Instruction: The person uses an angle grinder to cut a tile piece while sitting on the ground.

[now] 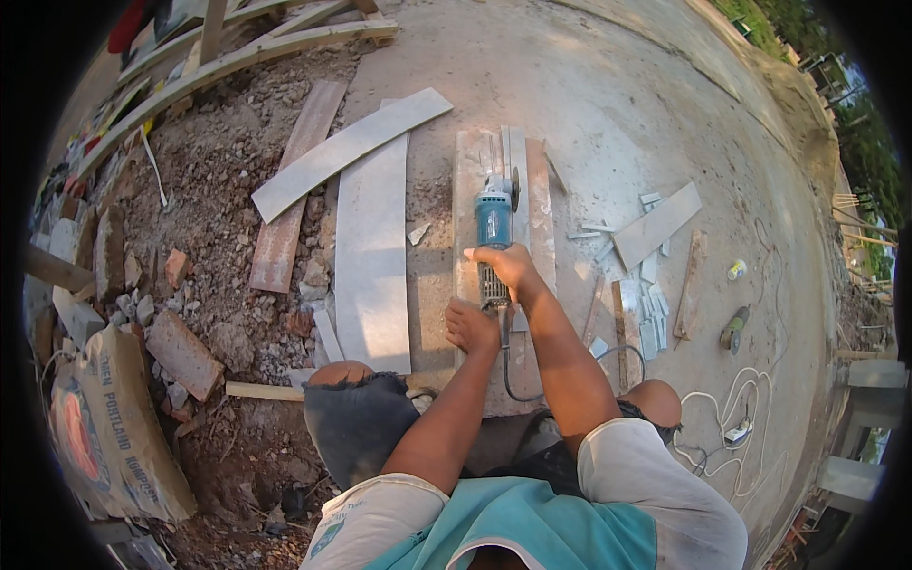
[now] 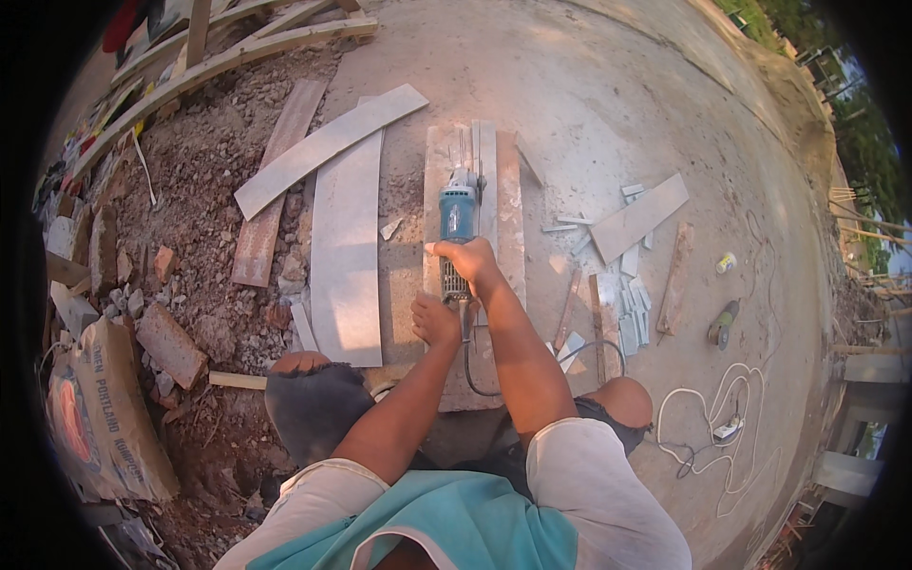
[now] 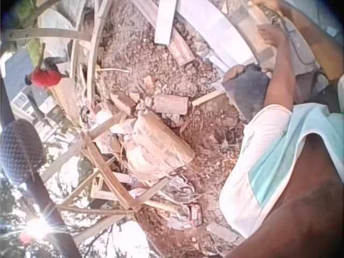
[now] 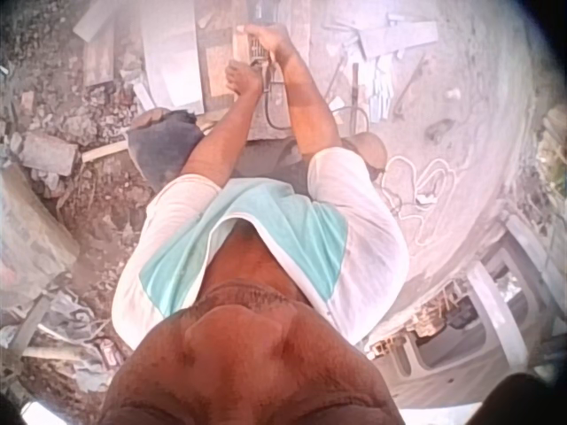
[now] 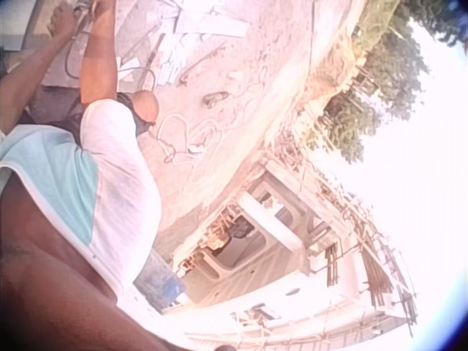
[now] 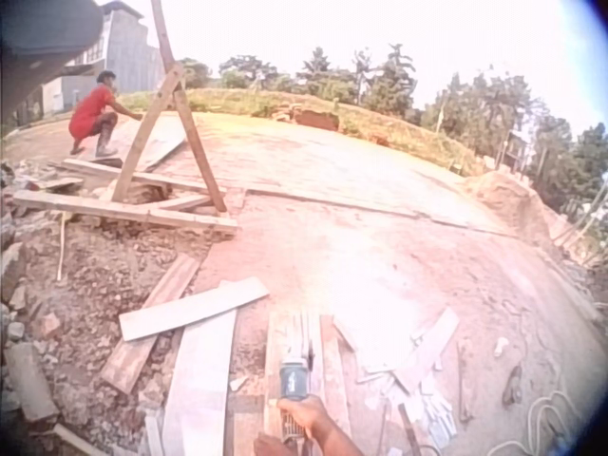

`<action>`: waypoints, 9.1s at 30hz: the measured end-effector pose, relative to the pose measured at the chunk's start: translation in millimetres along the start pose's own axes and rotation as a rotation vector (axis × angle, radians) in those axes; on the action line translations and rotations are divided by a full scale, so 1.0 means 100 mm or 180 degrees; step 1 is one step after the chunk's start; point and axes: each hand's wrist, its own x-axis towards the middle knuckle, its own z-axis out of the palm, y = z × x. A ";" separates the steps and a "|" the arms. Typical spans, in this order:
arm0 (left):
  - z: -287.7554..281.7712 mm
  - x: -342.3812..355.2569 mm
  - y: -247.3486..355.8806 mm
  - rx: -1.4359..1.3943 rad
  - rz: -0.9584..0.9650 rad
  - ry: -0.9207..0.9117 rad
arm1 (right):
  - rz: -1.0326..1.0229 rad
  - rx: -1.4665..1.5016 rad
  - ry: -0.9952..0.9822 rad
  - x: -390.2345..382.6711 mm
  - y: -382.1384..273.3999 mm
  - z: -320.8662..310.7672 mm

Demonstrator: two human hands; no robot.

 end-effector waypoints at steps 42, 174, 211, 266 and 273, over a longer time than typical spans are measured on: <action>0.10 0.04 -0.07 -0.0132 -0.0001 0.0032 | 0.0021 0.0069 0.0018 -0.08 0.08 0.01; -0.08 -0.02 -0.42 -0.0069 0.0510 -0.0257 | -0.0068 0.0016 0.0130 -0.30 0.33 -0.08; -0.09 -0.08 -0.33 -0.0082 0.0245 -0.0273 | 0.0020 0.0070 -0.0033 -0.30 0.30 -0.09; -0.05 -0.10 -0.37 0.0018 0.0458 -0.0095 | 0.0060 0.0023 0.0026 -0.42 0.33 -0.06; 0.04 -0.07 -0.40 0.0064 0.0522 0.0054 | 0.0086 0.0000 0.0080 -0.59 0.31 -0.05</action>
